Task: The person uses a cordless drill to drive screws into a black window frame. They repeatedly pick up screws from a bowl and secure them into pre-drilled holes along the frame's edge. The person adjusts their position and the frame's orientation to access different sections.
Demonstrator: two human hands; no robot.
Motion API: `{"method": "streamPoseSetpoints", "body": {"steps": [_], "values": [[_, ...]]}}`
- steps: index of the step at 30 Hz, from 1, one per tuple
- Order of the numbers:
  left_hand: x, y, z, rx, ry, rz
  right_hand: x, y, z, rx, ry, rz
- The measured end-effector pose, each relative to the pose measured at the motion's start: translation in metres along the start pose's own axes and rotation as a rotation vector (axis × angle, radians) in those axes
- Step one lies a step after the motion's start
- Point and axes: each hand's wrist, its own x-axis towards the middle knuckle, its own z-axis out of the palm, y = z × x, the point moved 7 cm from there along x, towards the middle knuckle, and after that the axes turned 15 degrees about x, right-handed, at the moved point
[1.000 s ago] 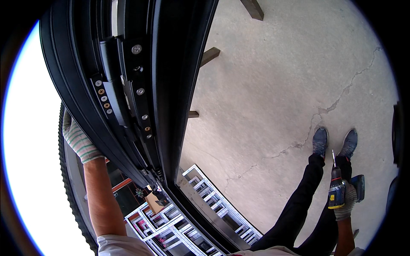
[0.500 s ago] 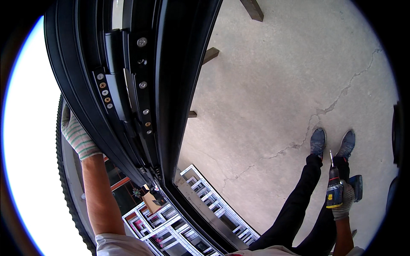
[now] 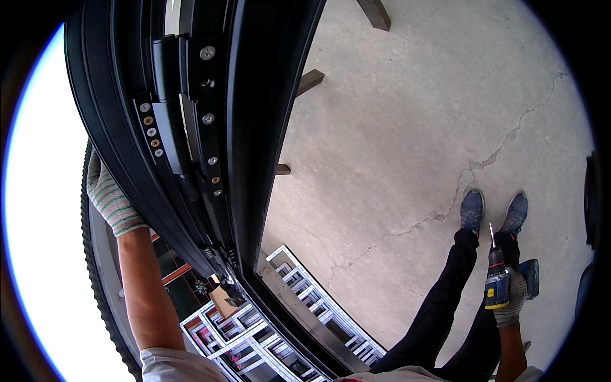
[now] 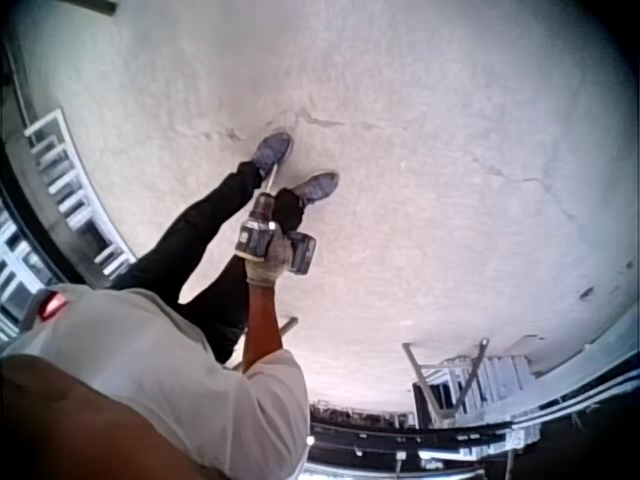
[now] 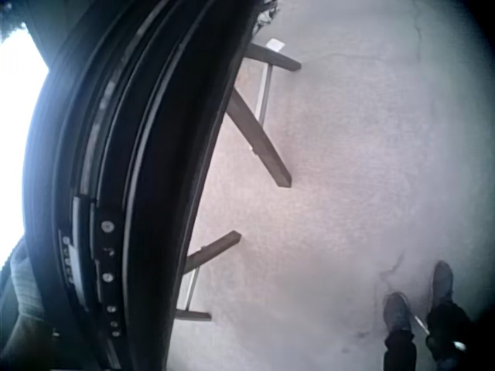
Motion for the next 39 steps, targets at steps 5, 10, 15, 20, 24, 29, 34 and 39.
{"method": "streamPoseSetpoints", "body": {"steps": [5, 10, 15, 20, 24, 29, 34, 39], "values": [[0.002, 0.002, -0.009, 0.004, 0.020, -0.004, -0.003, 0.008, 0.004, 0.007, -0.022, -0.015], [0.002, -0.005, -0.002, 0.014, 0.020, -0.010, 0.001, -0.003, 0.000, -0.006, 0.015, -0.029], [0.004, -0.004, -0.001, 0.022, 0.019, -0.017, 0.002, -0.002, 0.000, -0.026, 0.009, -0.011], [0.000, 0.002, -0.005, 0.056, 0.013, -0.006, -0.008, 0.015, 0.010, -0.043, -0.062, 0.026], [0.001, -0.003, -0.004, 0.010, 0.012, -0.019, -0.002, 0.003, 0.003, -0.030, -0.023, -0.012], [0.004, -0.003, -0.005, 0.046, 0.015, -0.020, 0.004, -0.006, -0.002, -0.025, -0.008, -0.043], [0.000, -0.001, -0.005, 0.031, 0.008, -0.025, 0.014, -0.015, -0.003, -0.018, -0.029, -0.039], [0.002, -0.005, -0.004, 0.029, 0.013, -0.024, 0.012, -0.013, -0.006, 0.028, 0.003, -0.004]]}}
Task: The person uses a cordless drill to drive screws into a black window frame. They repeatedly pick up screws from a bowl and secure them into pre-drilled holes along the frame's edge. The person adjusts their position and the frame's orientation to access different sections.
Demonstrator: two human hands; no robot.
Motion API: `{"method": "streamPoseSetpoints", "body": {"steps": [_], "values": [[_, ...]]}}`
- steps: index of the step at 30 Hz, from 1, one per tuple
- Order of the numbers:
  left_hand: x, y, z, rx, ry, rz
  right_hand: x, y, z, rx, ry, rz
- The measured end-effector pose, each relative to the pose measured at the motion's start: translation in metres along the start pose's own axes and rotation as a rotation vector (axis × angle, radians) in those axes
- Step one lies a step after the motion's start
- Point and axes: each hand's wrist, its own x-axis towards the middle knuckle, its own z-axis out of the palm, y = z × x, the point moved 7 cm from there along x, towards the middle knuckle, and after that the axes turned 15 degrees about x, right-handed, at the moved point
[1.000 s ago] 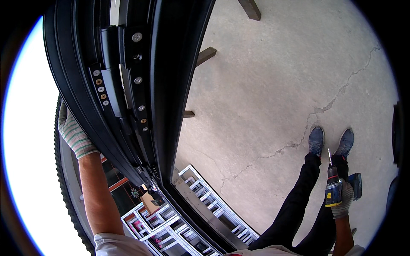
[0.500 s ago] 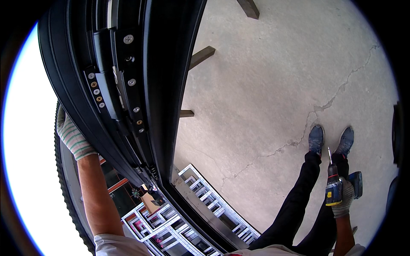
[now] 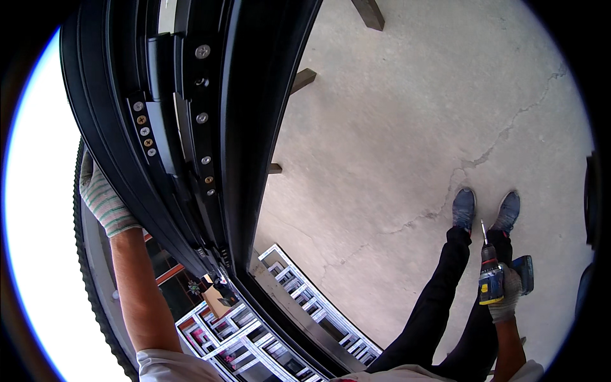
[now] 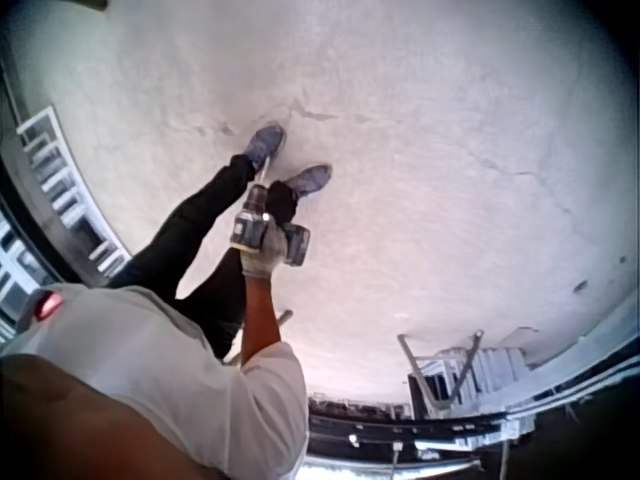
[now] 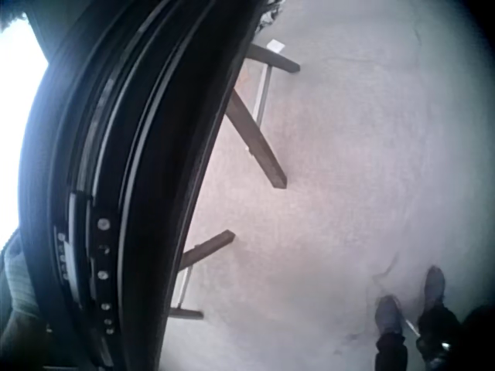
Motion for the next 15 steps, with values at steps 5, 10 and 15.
{"method": "streamPoseSetpoints", "body": {"steps": [5, 10, 15], "values": [[-0.002, -0.001, -0.006, 0.019, 0.029, -0.006, 0.002, 0.003, 0.008, -0.076, -0.136, 0.095], [0.003, -0.010, -0.012, 0.072, 0.069, 0.041, 0.006, 0.013, 0.007, -0.029, -0.250, 0.188], [0.007, -0.021, -0.020, 0.109, 0.085, 0.094, 0.024, 0.011, -0.003, 0.026, -0.209, 0.232]]}}
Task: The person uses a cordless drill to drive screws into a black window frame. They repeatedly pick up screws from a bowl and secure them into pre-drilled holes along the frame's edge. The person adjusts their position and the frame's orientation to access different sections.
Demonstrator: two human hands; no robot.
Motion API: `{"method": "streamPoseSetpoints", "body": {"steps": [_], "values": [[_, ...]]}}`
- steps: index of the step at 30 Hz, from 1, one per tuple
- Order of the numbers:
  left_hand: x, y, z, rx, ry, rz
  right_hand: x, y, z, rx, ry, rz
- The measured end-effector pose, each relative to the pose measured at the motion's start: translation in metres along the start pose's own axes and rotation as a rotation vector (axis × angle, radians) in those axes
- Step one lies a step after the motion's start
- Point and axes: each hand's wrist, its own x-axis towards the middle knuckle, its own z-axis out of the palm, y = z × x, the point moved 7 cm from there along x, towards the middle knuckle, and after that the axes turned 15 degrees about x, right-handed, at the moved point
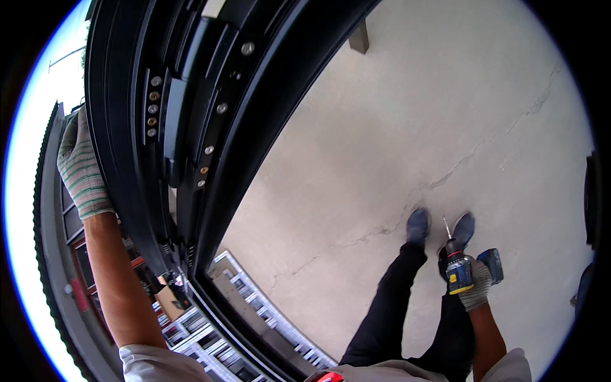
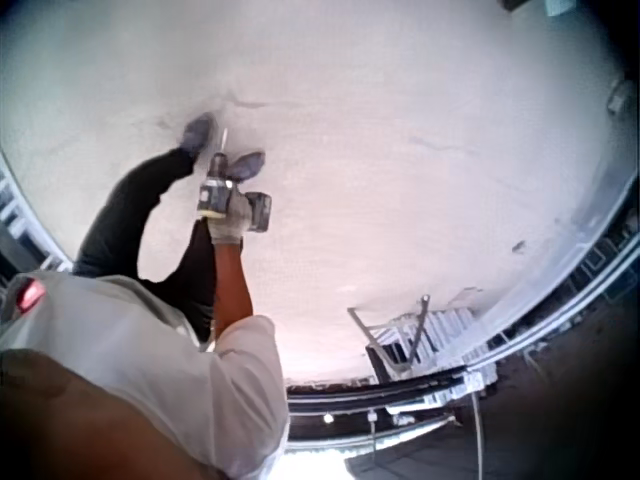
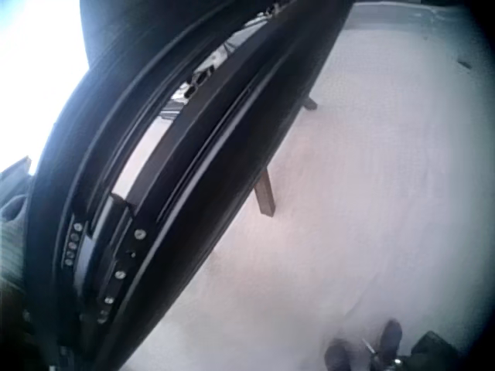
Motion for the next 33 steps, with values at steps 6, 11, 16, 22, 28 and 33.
{"method": "streamPoseSetpoints", "body": {"steps": [6, 11, 16, 22, 28, 33], "values": [[0.024, -0.048, -0.005, -0.058, -0.021, -0.049, 0.086, 0.023, 0.011, 0.654, -0.035, 0.014], [0.029, -0.037, 0.030, -0.123, -0.074, 0.047, 0.162, 0.000, 0.007, 1.976, -0.086, 0.393], [0.039, -0.039, 0.010, -0.059, -0.198, 0.132, 0.193, -0.014, 0.015, 1.852, -0.214, 0.369], [0.028, -0.053, 0.008, 0.043, -0.028, 0.217, 0.211, 0.001, 0.015, 1.905, -0.142, 0.359], [0.007, -0.036, 0.000, 0.117, -0.050, 0.185, 0.239, 0.053, 0.024, 1.787, -0.241, 0.153], [0.005, -0.033, 0.005, 0.180, -0.032, 0.222, 0.258, 0.102, 0.033, 1.741, -0.247, 0.182]]}}
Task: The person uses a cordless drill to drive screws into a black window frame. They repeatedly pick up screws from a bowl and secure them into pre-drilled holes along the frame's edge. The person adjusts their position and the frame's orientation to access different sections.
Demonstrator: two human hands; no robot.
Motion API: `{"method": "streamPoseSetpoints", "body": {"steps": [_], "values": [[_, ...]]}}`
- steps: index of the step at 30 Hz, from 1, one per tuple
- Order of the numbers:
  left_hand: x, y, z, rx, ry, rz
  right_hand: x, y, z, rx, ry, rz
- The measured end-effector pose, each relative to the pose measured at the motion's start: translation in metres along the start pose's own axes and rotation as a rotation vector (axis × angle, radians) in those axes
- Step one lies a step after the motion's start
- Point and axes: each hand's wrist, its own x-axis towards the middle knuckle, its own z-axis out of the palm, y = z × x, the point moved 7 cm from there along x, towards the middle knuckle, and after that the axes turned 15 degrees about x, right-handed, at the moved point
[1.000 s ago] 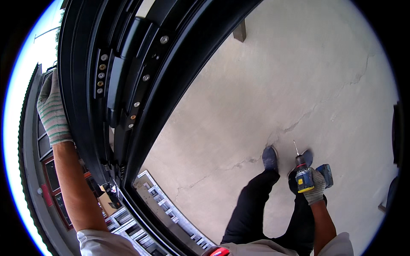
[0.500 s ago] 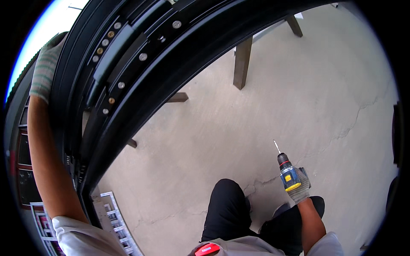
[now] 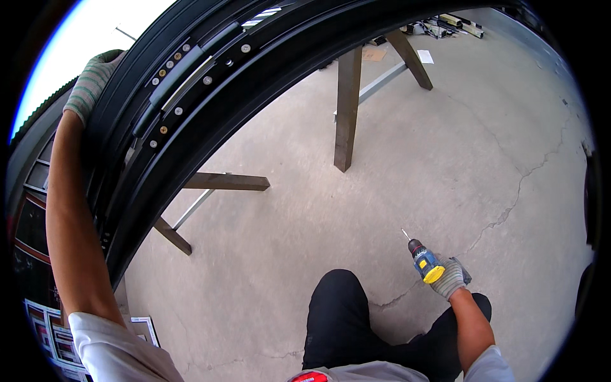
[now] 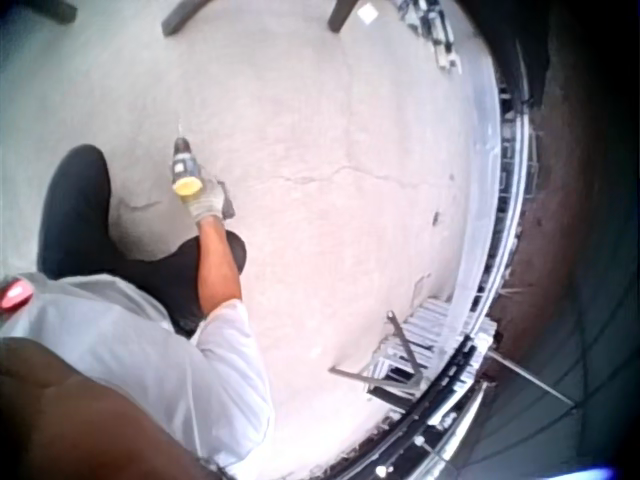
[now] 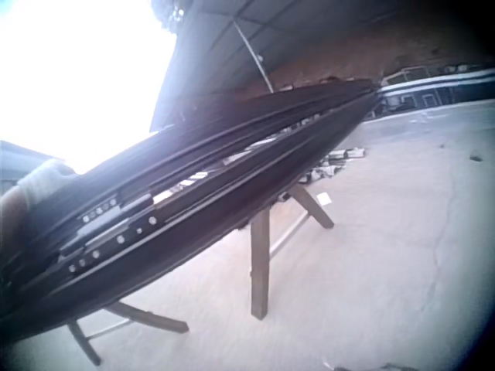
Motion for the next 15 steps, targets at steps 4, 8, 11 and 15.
{"method": "streamPoseSetpoints", "body": {"steps": [4, 8, 11, 15], "values": [[0.006, 0.000, -0.001, -0.102, -0.045, -0.017, 0.001, 0.010, -0.002, 0.188, 0.128, 0.067], [0.007, -0.008, -0.006, -0.120, -0.046, -0.023, -0.009, 0.021, 0.016, 0.297, 0.242, 0.123], [-0.002, 0.006, -0.004, -0.089, -0.056, -0.002, -0.007, 0.023, 0.008, 0.313, 0.362, 0.211], [-0.012, 0.018, -0.007, -0.089, 0.003, -0.019, 0.011, 0.018, -0.015, 0.277, 0.319, 0.265]]}}
